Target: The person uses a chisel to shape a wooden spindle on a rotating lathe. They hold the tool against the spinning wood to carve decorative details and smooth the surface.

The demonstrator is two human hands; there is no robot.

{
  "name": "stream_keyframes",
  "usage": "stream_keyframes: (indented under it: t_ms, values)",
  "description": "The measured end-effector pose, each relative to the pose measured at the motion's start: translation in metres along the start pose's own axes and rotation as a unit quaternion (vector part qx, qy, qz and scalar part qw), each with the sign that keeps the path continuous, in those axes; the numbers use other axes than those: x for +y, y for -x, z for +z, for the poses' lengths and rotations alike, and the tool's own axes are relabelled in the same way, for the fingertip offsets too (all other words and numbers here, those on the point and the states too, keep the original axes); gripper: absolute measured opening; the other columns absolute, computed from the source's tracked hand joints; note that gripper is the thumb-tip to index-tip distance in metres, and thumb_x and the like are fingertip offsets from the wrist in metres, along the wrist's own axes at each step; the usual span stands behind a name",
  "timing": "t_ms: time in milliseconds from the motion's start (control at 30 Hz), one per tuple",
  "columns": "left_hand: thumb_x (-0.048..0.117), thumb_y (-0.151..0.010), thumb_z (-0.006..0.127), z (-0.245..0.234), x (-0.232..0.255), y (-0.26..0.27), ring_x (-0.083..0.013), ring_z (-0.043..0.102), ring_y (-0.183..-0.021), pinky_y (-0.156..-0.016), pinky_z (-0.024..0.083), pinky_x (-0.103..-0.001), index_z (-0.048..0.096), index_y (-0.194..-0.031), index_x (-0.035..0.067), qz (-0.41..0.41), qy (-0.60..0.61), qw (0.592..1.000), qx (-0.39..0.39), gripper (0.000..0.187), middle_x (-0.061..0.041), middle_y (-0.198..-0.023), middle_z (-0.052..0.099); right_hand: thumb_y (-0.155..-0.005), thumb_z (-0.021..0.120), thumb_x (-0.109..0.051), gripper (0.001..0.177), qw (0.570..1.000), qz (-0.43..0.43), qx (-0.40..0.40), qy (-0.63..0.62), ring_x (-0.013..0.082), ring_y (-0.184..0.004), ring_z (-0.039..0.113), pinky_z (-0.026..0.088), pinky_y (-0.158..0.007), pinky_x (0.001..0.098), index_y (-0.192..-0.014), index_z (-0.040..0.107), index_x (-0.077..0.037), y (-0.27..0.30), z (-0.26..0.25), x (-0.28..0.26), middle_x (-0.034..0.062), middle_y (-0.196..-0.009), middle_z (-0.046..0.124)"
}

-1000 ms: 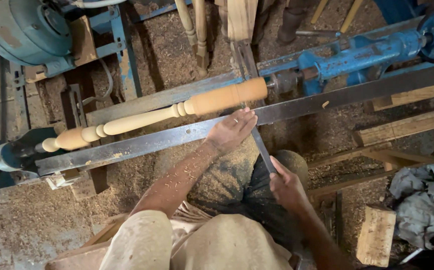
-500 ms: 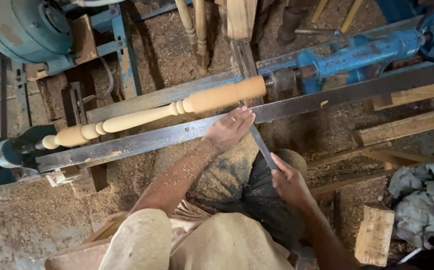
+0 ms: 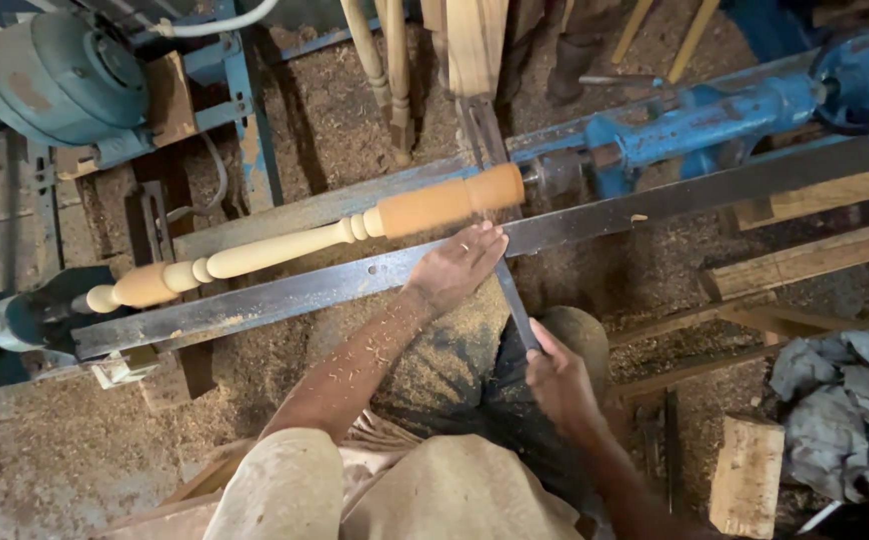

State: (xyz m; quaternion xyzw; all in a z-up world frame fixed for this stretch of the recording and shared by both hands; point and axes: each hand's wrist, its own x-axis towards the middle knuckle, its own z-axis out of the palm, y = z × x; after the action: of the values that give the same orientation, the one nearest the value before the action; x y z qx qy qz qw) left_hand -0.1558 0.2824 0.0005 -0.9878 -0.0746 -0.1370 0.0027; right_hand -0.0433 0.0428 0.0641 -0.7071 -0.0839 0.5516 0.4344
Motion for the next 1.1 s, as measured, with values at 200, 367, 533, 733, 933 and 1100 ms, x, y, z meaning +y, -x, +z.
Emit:
stream_keyframes:
  t_ms: [200, 367, 533, 733, 933, 1100]
  values:
    - [0.012, -0.091, 0.054, -0.003, 0.001, -0.007, -0.0292, 0.038, -0.146, -0.116, 0.042, -0.037, 0.041, -0.153, 0.01, -0.024, 0.046, 0.995, -0.084, 0.063, -0.009, -0.159, 0.042, -0.099, 0.051, -0.009, 0.057, 0.998, 0.018, 0.027, -0.059, 0.0069, -0.053, 0.042, 0.035, -0.046, 0.0234, -0.156, 0.046, -0.017, 0.016, 0.035, 0.0, -0.0032, -0.068, 0.052]
    - [0.011, -0.096, 0.054, 0.001, 0.006, -0.018, -0.0289, 0.043, -0.145, -0.118, 0.044, -0.037, 0.044, -0.152, 0.009, 0.018, 0.077, 0.997, -0.021, 0.057, -0.009, -0.156, 0.046, -0.102, 0.052, -0.013, 0.054, 0.991, -0.062, 0.037, -0.114, 0.005, -0.052, 0.044, 0.035, -0.045, 0.0219, -0.155, 0.046, -0.013, 0.022, 0.05, 0.018, -0.0037, -0.067, 0.052]
    - [0.011, -0.092, 0.057, 0.003, 0.004, -0.031, -0.0281, 0.049, -0.143, -0.117, 0.048, -0.037, 0.054, -0.144, 0.004, 0.046, 0.056, 0.996, 0.044, 0.052, -0.01, -0.152, 0.054, -0.098, 0.05, -0.006, 0.06, 0.991, -0.04, 0.059, -0.11, 0.005, -0.054, 0.04, 0.035, -0.047, 0.0229, -0.157, 0.045, -0.013, 0.009, 0.037, 0.025, -0.0053, -0.069, 0.05]
    - [0.014, -0.092, 0.058, 0.002, 0.007, -0.03, -0.0286, 0.051, -0.139, -0.112, 0.049, -0.036, 0.06, -0.139, 0.004, 0.037, 0.016, 0.997, 0.071, 0.048, -0.012, -0.147, 0.057, -0.098, 0.053, -0.009, 0.059, 0.998, -0.007, 0.059, -0.027, 0.0056, -0.056, 0.042, 0.038, -0.049, 0.0235, -0.156, 0.047, -0.013, 0.001, 0.015, 0.019, -0.0043, -0.066, 0.049]
    - [0.017, -0.092, 0.058, 0.001, 0.009, -0.028, -0.0291, 0.052, -0.138, -0.119, 0.044, -0.038, 0.06, -0.136, 0.003, 0.041, -0.023, 0.996, 0.073, 0.046, -0.013, -0.143, 0.059, -0.097, 0.057, -0.012, 0.06, 0.999, -0.035, 0.007, -0.033, 0.0065, -0.056, 0.045, 0.038, -0.049, 0.0231, -0.155, 0.045, -0.017, -0.011, -0.012, 0.026, -0.0045, -0.069, 0.051]
    - [0.018, -0.096, 0.057, 0.003, 0.01, -0.025, -0.0304, 0.054, -0.135, -0.118, 0.044, -0.04, 0.059, -0.135, 0.001, 0.027, -0.026, 0.996, 0.08, 0.043, -0.016, -0.14, 0.06, -0.096, 0.056, -0.014, 0.059, 0.998, 0.021, -0.01, 0.056, 0.0091, -0.056, 0.044, 0.038, -0.048, 0.0248, -0.155, 0.05, -0.021, -0.016, -0.034, 0.008, -0.0022, -0.068, 0.051]
